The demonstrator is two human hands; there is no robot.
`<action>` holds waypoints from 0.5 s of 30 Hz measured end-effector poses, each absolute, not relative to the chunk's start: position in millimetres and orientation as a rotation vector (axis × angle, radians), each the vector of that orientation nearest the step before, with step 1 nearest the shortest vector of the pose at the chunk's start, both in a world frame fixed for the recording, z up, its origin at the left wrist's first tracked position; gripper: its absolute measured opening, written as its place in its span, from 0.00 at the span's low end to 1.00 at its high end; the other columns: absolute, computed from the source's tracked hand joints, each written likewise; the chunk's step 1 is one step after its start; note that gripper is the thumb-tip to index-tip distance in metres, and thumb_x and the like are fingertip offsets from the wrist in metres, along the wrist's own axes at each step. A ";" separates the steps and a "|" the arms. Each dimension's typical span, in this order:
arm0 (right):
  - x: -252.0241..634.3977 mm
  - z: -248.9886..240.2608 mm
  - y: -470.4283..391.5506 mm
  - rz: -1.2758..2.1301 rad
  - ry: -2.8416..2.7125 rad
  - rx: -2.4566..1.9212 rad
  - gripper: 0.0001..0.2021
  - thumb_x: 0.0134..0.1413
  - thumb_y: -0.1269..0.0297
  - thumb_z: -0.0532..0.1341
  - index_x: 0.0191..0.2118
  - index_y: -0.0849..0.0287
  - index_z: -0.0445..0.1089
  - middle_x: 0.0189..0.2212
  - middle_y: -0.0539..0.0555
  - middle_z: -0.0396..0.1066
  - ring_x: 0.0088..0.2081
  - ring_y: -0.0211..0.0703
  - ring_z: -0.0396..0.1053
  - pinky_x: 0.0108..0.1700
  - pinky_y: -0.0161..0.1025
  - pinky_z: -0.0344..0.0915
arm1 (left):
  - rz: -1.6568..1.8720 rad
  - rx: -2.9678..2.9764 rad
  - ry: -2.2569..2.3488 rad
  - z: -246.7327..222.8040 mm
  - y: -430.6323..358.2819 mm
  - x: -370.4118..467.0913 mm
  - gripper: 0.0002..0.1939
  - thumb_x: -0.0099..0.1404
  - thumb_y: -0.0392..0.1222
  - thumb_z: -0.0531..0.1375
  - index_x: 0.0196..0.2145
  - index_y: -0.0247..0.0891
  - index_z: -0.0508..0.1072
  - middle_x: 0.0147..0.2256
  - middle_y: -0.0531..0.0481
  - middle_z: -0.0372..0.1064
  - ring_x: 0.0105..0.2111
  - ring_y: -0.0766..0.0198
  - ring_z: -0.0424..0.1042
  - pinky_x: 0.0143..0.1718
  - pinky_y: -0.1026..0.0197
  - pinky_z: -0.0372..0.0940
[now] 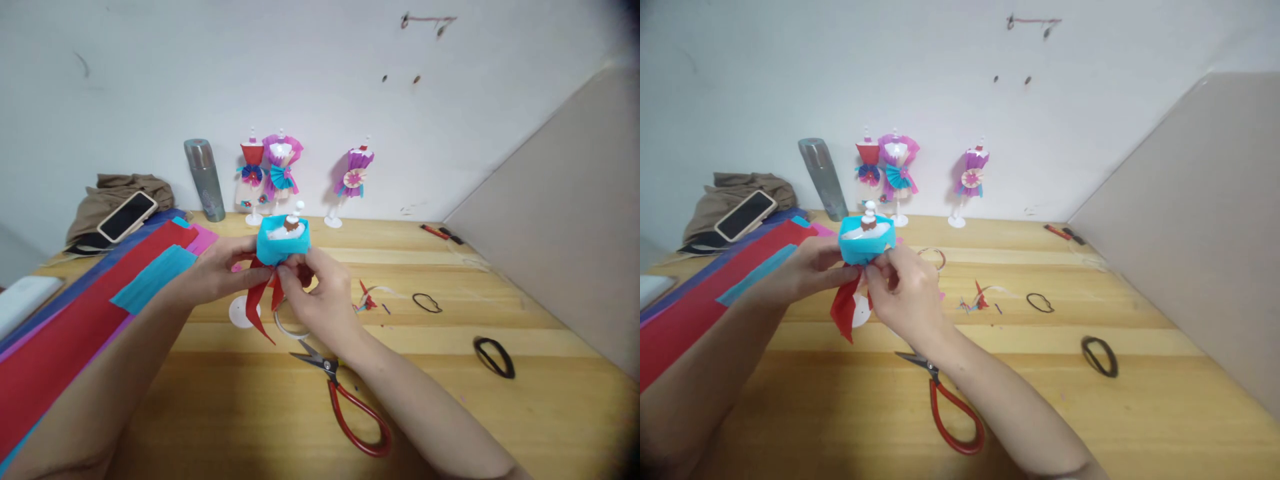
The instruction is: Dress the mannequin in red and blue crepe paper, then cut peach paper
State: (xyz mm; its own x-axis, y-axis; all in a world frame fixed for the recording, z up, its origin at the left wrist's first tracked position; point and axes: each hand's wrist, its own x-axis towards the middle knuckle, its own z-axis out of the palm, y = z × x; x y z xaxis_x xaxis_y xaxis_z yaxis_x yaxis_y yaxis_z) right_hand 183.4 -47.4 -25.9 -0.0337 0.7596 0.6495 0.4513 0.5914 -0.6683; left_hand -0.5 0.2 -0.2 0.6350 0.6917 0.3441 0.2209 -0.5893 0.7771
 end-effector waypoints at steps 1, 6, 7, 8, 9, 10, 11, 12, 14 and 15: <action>183.2 -26.0 -47.2 0.336 -1.671 -1.008 0.08 0.53 0.70 0.56 0.24 0.56 0.60 0.21 0.46 0.61 0.23 0.34 0.58 0.28 0.36 0.57 | 0.844 2.131 0.706 -0.4 0.4 -0.5 0.15 0.65 0.50 0.62 0.41 0.34 0.77 0.35 0.47 0.76 0.35 0.61 0.74 0.37 0.64 0.69; 184.4 -25.8 -43.5 0.627 -1.576 -0.954 0.07 0.52 0.68 0.56 0.24 0.57 0.62 0.20 0.46 0.59 0.22 0.34 0.57 0.26 0.35 0.56 | 0.845 2.037 0.710 -0.9 -0.9 1.6 0.17 0.64 0.53 0.63 0.40 0.35 0.77 0.35 0.47 0.76 0.36 0.60 0.73 0.39 0.61 0.69; 184.5 -25.9 -42.4 0.717 -1.545 -0.943 0.07 0.51 0.66 0.56 0.24 0.57 0.63 0.19 0.46 0.58 0.22 0.34 0.56 0.26 0.35 0.56 | 0.843 2.007 0.706 -0.7 -1.5 2.1 0.18 0.63 0.53 0.63 0.40 0.35 0.76 0.35 0.47 0.76 0.36 0.59 0.74 0.39 0.61 0.69; 184.5 -26.2 -41.5 0.800 -1.515 -0.933 0.07 0.51 0.65 0.57 0.24 0.57 0.64 0.19 0.45 0.57 0.22 0.34 0.55 0.26 0.35 0.55 | 0.841 1.978 0.701 -0.5 -2.0 2.4 0.18 0.63 0.54 0.63 0.40 0.35 0.76 0.35 0.47 0.76 0.37 0.59 0.74 0.40 0.61 0.69; 184.2 -26.5 -40.7 0.867 -1.490 -0.925 0.07 0.51 0.63 0.57 0.25 0.57 0.64 0.19 0.45 0.56 0.22 0.34 0.55 0.26 0.35 0.55 | 0.838 1.955 0.697 -0.3 -2.4 2.4 0.18 0.63 0.54 0.63 0.40 0.35 0.76 0.36 0.46 0.76 0.37 0.59 0.74 0.41 0.60 0.69; 183.8 -26.8 -40.1 0.913 -1.472 -0.922 0.07 0.51 0.62 0.58 0.25 0.57 0.65 0.18 0.45 0.56 0.22 0.34 0.54 0.26 0.35 0.55 | 0.838 1.941 0.691 -0.2 -2.6 2.0 0.18 0.63 0.54 0.64 0.39 0.34 0.76 0.35 0.46 0.76 0.37 0.59 0.74 0.41 0.60 0.69; 183.2 -27.1 -39.9 0.940 -1.462 -0.922 0.07 0.50 0.62 0.58 0.24 0.57 0.65 0.18 0.45 0.56 0.22 0.34 0.54 0.26 0.35 0.55 | 0.834 1.936 0.681 -0.2 -2.4 1.1 0.18 0.63 0.55 0.64 0.38 0.35 0.76 0.34 0.47 0.75 0.37 0.59 0.73 0.40 0.61 0.69; 182.5 -27.2 -40.0 0.948 -1.460 -0.924 0.08 0.50 0.62 0.58 0.24 0.57 0.65 0.18 0.45 0.56 0.22 0.34 0.54 0.26 0.35 0.55 | 0.825 1.936 0.661 -0.2 -2.1 -0.1 0.18 0.63 0.55 0.63 0.36 0.35 0.76 0.33 0.47 0.74 0.36 0.60 0.73 0.39 0.61 0.69; 181.1 -26.9 -40.8 0.921 -1.463 -0.932 0.08 0.50 0.62 0.59 0.23 0.57 0.65 0.18 0.45 0.57 0.22 0.34 0.54 0.26 0.35 0.55 | 0.794 1.938 0.595 -0.1 -0.9 -3.3 0.18 0.64 0.55 0.62 0.32 0.35 0.75 0.30 0.48 0.72 0.33 0.61 0.72 0.37 0.62 0.68; 180.4 -26.6 -41.2 0.898 -1.467 -0.933 0.09 0.50 0.63 0.59 0.23 0.57 0.64 0.18 0.45 0.57 0.22 0.34 0.54 0.26 0.35 0.54 | 0.777 1.934 0.563 0.2 -0.3 -4.9 0.18 0.64 0.55 0.62 0.31 0.36 0.75 0.28 0.49 0.72 0.33 0.61 0.72 0.37 0.62 0.68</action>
State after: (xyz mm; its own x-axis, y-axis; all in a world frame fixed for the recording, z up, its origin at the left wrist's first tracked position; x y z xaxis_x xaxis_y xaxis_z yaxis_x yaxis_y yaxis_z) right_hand 180.4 -41.2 -26.6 -0.0637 0.9172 0.3933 0.0670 0.3971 -0.9153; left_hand -4.9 -0.3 0.2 0.6926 0.6628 0.2846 0.0640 -0.4495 0.8910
